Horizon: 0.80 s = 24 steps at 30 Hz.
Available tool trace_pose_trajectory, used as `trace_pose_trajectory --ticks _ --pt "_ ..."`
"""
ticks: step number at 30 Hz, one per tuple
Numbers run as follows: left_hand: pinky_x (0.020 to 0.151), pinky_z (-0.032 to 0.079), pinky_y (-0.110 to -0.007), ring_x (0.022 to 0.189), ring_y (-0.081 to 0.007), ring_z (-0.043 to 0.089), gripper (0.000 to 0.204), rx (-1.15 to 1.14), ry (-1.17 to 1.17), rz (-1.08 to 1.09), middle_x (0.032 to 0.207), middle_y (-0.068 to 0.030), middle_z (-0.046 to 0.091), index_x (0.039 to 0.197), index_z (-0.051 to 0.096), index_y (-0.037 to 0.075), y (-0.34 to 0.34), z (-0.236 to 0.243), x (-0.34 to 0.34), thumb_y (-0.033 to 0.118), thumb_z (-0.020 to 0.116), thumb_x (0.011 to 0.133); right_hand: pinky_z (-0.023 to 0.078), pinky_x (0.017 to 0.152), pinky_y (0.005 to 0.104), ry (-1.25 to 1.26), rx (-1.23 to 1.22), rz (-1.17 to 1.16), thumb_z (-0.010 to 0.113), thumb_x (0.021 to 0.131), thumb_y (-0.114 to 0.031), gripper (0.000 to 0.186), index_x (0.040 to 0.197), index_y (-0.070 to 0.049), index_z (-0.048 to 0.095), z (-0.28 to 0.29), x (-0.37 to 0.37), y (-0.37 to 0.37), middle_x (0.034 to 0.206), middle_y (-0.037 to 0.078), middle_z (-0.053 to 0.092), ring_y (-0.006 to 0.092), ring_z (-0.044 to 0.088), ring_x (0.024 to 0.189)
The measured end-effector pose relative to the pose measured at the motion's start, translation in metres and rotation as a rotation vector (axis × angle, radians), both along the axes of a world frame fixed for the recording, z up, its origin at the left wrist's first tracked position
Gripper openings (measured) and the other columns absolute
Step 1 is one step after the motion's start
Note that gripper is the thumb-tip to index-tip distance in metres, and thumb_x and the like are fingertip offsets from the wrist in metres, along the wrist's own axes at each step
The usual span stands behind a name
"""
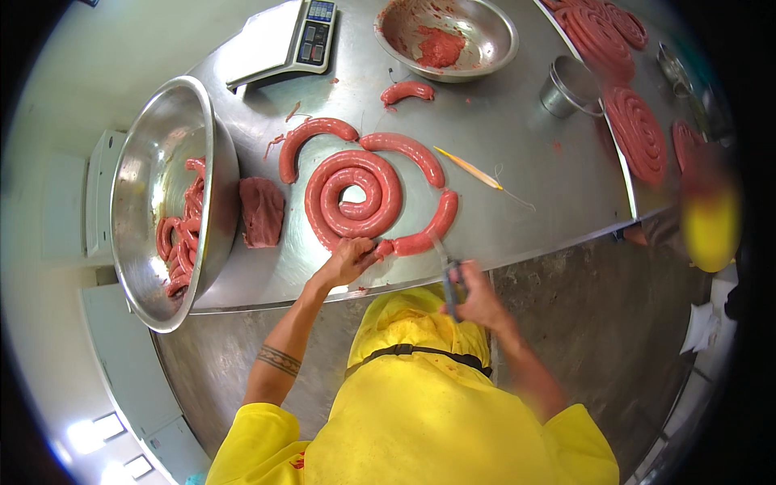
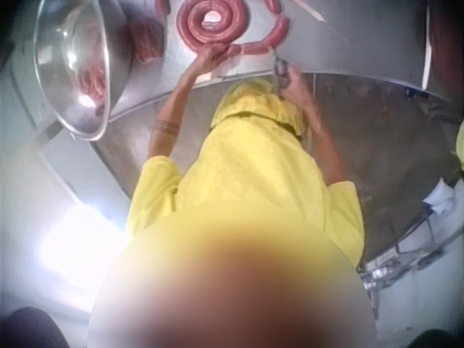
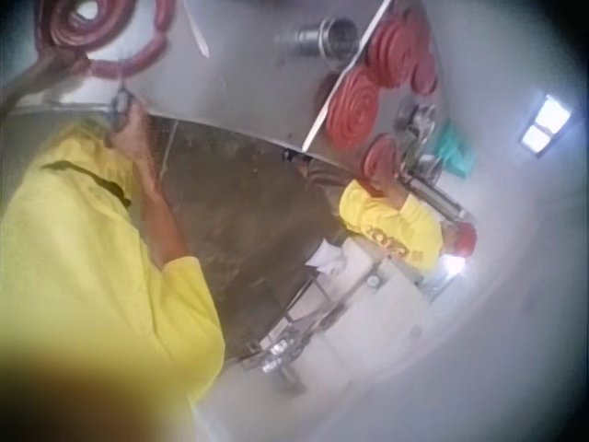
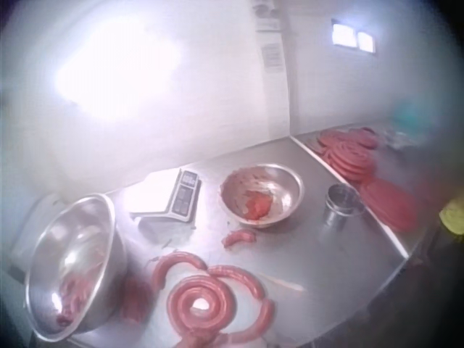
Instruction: The person coils a long sausage on a stainless steel table, uses a yellow tool to prick it, and cuts it into links with scissors. The cut links are placed into a large metal bowl.
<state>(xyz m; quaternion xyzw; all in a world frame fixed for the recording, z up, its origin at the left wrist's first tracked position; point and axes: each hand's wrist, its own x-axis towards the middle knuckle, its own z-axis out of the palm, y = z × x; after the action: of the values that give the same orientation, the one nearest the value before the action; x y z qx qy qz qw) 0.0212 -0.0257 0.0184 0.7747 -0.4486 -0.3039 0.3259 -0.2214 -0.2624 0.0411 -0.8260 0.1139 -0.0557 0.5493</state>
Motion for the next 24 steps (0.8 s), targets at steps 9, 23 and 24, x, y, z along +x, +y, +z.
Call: trace_pose_trajectory --ticks 9,23,24 --pt "0.07 0.042 -0.027 0.078 -0.0072 0.046 0.021 0.066 0.463 0.022 0.084 0.003 0.05 0.105 0.058 0.006 0.0 0.016 0.019 0.025 0.049 0.11 0.044 0.087 0.0484 0.204 -0.259 -0.206 0.089 0.055 -0.07 0.098 0.108 0.003 0.05 -0.02 0.045 0.123 0.107 0.018 0.052 0.0356 0.054 0.103" --pt "0.066 0.051 -0.026 0.077 -0.0091 0.063 0.018 0.027 0.54 0.255 0.089 -0.0035 0.064 0.112 0.056 0.004 0.001 0.002 0.017 0.0 0.065 0.097 0.049 0.086 0.0469 0.169 -0.224 -0.133 0.095 0.058 -0.056 0.08 0.103 -0.001 0.058 0.002 0.019 0.081 0.099 0.018 0.06 0.0367 0.062 0.096" --pt "0.064 0.053 -0.028 0.076 -0.0131 0.068 0.028 -0.064 0.491 0.324 0.089 -0.0078 0.066 0.113 0.053 0.001 -0.001 0.001 0.009 -0.008 0.066 0.09 0.044 0.098 0.0497 0.277 -0.123 -0.045 0.096 0.054 -0.056 0.09 0.111 -0.001 0.054 0.003 0.012 0.065 0.112 0.019 0.057 0.0394 0.057 0.109"
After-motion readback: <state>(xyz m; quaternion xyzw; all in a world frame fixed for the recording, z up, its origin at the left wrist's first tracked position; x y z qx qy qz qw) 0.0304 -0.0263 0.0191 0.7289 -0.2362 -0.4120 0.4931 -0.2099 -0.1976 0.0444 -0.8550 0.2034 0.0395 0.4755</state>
